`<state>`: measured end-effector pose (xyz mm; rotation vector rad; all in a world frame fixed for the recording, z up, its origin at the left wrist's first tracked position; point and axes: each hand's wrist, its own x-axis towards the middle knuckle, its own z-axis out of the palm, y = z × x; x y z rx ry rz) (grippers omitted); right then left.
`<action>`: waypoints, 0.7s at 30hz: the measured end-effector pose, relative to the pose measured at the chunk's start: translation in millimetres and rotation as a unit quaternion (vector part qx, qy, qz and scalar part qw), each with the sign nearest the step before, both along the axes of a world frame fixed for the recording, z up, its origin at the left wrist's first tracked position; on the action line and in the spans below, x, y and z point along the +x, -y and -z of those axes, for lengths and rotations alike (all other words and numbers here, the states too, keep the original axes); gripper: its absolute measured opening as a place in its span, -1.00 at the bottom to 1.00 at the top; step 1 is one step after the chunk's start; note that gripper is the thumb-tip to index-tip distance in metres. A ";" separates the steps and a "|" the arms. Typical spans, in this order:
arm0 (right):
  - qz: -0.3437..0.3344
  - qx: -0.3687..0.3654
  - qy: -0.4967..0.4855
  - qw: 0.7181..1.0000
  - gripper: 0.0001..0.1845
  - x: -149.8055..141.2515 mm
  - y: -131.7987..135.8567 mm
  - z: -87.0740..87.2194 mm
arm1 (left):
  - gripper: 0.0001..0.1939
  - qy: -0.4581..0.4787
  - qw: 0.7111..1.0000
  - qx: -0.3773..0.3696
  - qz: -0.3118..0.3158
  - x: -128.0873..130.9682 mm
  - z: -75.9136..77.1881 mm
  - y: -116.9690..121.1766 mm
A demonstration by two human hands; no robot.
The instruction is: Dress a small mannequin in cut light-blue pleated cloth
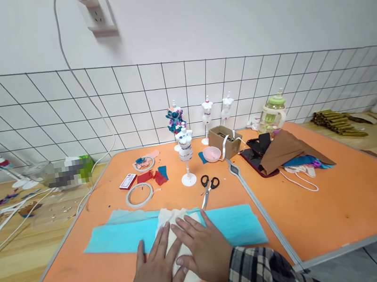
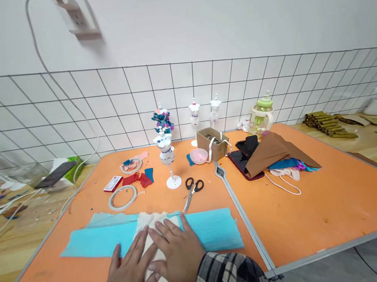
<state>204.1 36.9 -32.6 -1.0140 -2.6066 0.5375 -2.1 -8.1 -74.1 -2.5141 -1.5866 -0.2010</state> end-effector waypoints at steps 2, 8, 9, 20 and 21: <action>0.026 -0.041 0.003 0.999 -0.31 0.1 -0.3 11.5 | -0.41 0.007 0.999 -0.028 -0.017 -4.1 -0.5 -0.3; 0.040 -0.050 0.006 0.998 -0.24 8.4 2.4 -1.4 | -0.29 0.024 0.999 -0.004 -0.041 -31.5 -13.1 6.8; 0.053 -0.040 0.004 0.998 -0.24 8.5 0.4 -9.6 | -0.27 0.028 0.999 0.015 -0.034 -33.0 -18.2 9.0; 0.126 -0.046 0.045 0.990 -0.69 -36.3 -84.0 -35.3 | -0.29 -0.013 0.996 -0.002 0.086 -1.8 -22.0 8.9; 0.119 -0.043 0.035 0.991 -0.75 -38.7 -88.8 -32.8 | -0.30 -0.015 0.996 -0.013 0.087 -2.9 -20.2 8.9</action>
